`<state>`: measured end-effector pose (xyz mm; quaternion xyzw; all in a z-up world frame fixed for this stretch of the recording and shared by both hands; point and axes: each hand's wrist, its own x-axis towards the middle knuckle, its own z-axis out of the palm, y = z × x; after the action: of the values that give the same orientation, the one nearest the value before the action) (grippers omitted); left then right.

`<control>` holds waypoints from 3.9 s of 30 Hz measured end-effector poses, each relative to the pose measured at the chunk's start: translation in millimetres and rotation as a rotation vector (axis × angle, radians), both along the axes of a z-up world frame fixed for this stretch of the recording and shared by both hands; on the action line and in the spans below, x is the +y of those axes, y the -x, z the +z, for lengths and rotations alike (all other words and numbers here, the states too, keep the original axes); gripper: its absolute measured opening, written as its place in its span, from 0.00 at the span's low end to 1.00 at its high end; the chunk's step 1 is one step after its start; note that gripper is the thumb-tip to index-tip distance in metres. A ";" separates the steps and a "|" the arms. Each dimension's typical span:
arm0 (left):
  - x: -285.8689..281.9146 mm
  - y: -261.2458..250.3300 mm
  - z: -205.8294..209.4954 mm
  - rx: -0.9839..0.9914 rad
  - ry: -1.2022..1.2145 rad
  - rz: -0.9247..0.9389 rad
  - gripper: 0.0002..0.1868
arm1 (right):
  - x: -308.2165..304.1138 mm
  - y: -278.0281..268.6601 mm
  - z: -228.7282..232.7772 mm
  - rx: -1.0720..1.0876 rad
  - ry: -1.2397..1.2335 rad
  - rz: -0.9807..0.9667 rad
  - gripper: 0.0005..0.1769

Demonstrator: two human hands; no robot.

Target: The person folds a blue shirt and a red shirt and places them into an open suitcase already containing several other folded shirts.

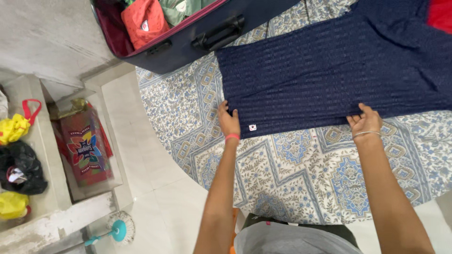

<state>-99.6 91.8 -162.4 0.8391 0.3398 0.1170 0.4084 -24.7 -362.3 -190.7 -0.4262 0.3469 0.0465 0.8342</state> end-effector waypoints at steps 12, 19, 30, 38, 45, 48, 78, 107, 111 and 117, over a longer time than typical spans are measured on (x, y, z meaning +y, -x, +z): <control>-176.9 12.3 61.6 -0.038 -0.497 -0.738 0.33 | -68.4 -15.8 -7.6 0.008 0.114 -0.287 0.20; -266.4 -24.8 64.4 -0.045 -0.518 -0.845 0.33 | -146.3 -27.3 19.3 -0.088 0.341 -0.219 0.21; -329.4 -102.3 73.4 -0.028 -0.591 -0.848 0.36 | -125.8 -47.7 85.5 -0.240 1.513 -0.257 0.24; -354.9 -171.0 69.6 -0.095 -0.600 -0.885 0.37 | -119.5 -177.5 113.3 -0.624 1.855 0.330 0.10; -364.4 -198.4 46.1 -0.059 -0.558 -0.876 0.38 | -145.8 -248.8 77.3 -0.489 1.667 0.499 0.12; -362.4 -196.3 45.2 -0.040 -0.541 -0.896 0.37 | -136.2 -247.8 80.2 -0.460 1.747 0.420 0.09; 39.0 -156.5 69.7 0.054 -1.098 -0.748 0.17 | 49.8 -212.8 137.8 -1.213 1.851 1.069 0.09; -99.5 -82.6 50.2 0.059 -0.632 -0.480 0.32 | 132.5 -102.9 106.6 -1.066 1.836 1.008 0.32; -112.5 -86.4 41.0 0.321 -0.594 -0.434 0.36 | 144.4 -92.0 90.9 -1.031 1.994 1.020 0.38; -149.6 -94.1 52.6 0.094 -0.548 -0.405 0.33 | 89.3 -154.9 92.5 -0.808 1.396 0.896 0.13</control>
<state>-5.5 -57.7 -109.8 0.9725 0.1405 0.0819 0.1666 130.2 -273.0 -98.2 -0.9110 -0.2184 -0.0072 0.3498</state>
